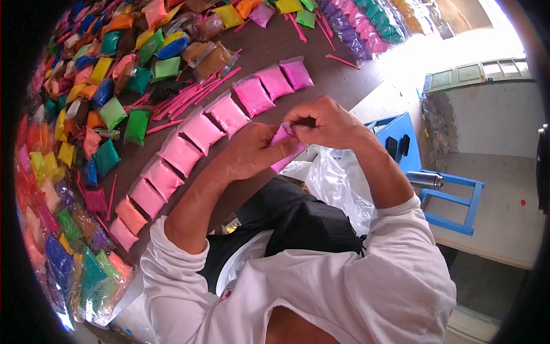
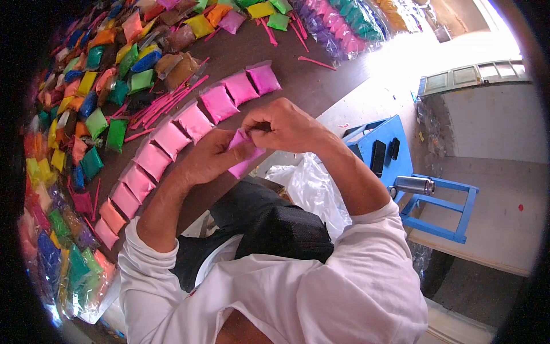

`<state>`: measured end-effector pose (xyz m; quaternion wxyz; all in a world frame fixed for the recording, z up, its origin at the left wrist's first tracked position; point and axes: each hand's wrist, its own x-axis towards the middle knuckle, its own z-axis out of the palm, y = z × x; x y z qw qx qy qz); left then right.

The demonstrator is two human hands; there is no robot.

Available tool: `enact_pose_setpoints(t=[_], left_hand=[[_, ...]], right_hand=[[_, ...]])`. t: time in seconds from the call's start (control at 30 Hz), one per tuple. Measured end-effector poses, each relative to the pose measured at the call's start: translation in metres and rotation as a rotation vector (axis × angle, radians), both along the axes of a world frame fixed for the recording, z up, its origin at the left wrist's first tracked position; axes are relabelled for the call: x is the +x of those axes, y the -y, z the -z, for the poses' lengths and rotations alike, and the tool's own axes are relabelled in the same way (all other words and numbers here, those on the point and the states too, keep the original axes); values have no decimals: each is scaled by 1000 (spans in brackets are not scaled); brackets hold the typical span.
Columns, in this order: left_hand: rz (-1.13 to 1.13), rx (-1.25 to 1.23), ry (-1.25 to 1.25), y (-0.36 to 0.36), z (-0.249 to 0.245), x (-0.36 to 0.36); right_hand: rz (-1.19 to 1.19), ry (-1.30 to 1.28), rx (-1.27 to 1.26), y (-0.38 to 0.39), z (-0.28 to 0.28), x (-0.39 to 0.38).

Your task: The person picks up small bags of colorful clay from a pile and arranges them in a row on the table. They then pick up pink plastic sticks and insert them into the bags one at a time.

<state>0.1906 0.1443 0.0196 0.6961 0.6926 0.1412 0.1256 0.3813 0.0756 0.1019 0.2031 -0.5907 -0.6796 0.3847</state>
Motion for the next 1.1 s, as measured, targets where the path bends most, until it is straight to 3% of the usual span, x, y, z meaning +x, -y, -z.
enact_pose_setpoints(t=[0.03, 0.13, 0.23, 0.43, 0.63, 1.1], left_hand=[[-2, 17, -10, 0, 2, 0], [-5, 9, -31, -1, -2, -1], [4, -36, -65, -2, -12, -3], [0, -30, -75, -1, -10, -2], [9, 8, -111, -3, -14, -3], [-11, 21, -66, -2, -9, -2]], right_hand=[[-1, -7, 29, 0, 4, 0], [179, -367, -233, 3, 7, 10], [196, -534, -265, 13, -2, 15], [189, -300, -290, 13, -4, 16], [111, -238, -254, 9, -7, 16], [169, -295, -211, 10, -1, 5]])
